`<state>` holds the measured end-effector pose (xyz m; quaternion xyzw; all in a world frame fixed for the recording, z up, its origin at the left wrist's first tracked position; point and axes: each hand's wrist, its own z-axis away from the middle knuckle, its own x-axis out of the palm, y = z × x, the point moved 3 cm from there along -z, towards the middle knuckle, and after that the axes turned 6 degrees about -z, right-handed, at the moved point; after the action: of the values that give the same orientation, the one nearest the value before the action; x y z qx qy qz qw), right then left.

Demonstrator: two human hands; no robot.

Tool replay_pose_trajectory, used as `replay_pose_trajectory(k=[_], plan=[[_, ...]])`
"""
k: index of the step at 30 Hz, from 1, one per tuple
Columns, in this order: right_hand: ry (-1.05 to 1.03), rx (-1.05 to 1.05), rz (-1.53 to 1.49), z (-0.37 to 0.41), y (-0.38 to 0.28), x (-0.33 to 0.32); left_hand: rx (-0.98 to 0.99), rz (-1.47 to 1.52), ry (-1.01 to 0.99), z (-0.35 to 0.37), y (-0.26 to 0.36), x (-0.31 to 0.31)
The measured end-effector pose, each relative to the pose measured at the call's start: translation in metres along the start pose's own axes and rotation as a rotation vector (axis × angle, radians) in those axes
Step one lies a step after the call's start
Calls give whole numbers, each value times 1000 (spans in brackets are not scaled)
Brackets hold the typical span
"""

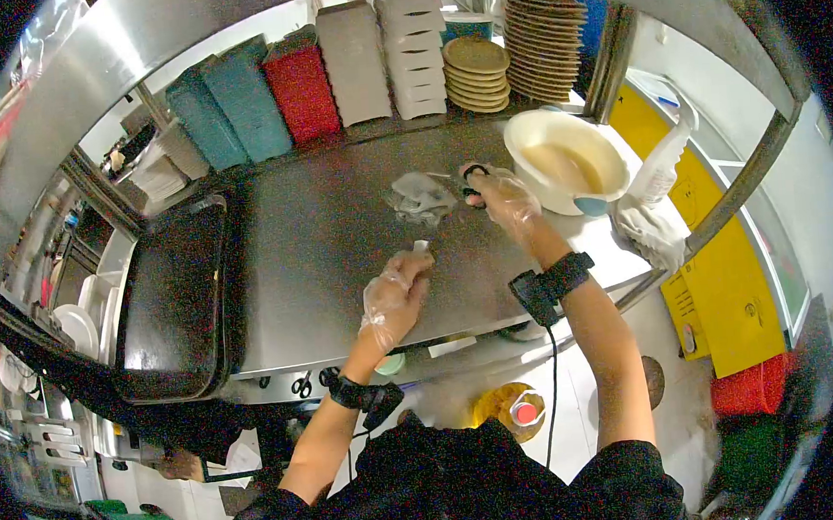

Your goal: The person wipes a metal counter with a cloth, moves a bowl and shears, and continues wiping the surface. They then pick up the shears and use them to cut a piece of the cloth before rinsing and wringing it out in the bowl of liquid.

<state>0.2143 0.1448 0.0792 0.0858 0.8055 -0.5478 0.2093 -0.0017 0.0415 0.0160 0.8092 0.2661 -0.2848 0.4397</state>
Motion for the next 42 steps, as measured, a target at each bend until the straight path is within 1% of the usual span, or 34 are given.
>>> replay_pose_trajectory(k=[1, 2, 3, 4, 6, 7, 9, 10, 11, 13, 14, 15, 17, 18, 21, 23, 25, 28, 31, 33, 34, 36, 37, 39, 40, 42], plan=[[-31, 214, 32, -7, 5, -1, 2, -4, 3, 1, -1, 1], [-63, 429, 64, -10, 4, 0, 70, -20, 49, 3, 0, 1], [-65, 426, 62, -10, -10, 0, 136, -36, 93, 4, 2, -1], [-231, 293, 422, -7, -29, 0, 130, -28, 72, 4, 3, -2], [-296, 298, 653, 2, -57, -4, 142, -33, 84, 4, 1, -1], [-302, 296, 657, 2, -60, -7, 156, -37, 96, 3, 1, 0], [-150, 165, 455, 3, -64, -17, 134, -38, 77, 4, 0, 2], [12, 78, 375, 1, -66, -17, 117, -42, 57, 4, 0, 2], [71, -15, 483, -11, -43, -17, 115, -42, 56, 4, 1, 2], [165, -205, 887, -50, 32, -9, 148, -29, 74, 3, 3, 0], [191, -246, 998, -61, 49, 3, 151, -29, 73, 3, 4, 0], [194, -246, 999, -62, 37, 14, 140, -47, 70, 3, 4, 0], [166, -6, 1106, -68, 26, 25, 132, -68, 72, 4, 4, 1], [49, 80, 1176, -74, 34, 30, 129, -46, 60, 3, 2, 2], [46, 117, 1115, -74, 35, 37, 124, -44, 48, 4, 1, 2], [50, 102, 1129, -79, 41, 40, 122, -61, 44, 3, 1, 3], [54, 85, 1143, -86, 50, 40, 187, -78, 141, 2, 3, 1], [24, 128, 1099, -95, 67, 40, 182, -76, 134, 3, 2, 3], [72, 105, 1030, -97, 76, 40, 183, -46, 140, 3, 0, 5], [-100, 159, 1188, -94, 69, 38, 184, -55, 137, 3, 0, 4], [-100, 160, 1188, -95, 69, 39, 186, -66, 135, 3, 1, 4], [-170, 191, 1167, -98, 71, 41, 164, -65, 117, 3, 1, 4], [-170, 193, 1167, -95, 72, 39, 142, -63, 98, 4, 1, 5], [-102, 112, 1259, -88, 61, 37, 136, -54, 89, 4, 2, 4], [-100, 111, 1257, -89, 63, 38, 131, -46, 82, 4, 2, 4], [12, 129, 1086, -91, 65, 38, 142, -68, 91, 4, 3, 3]])
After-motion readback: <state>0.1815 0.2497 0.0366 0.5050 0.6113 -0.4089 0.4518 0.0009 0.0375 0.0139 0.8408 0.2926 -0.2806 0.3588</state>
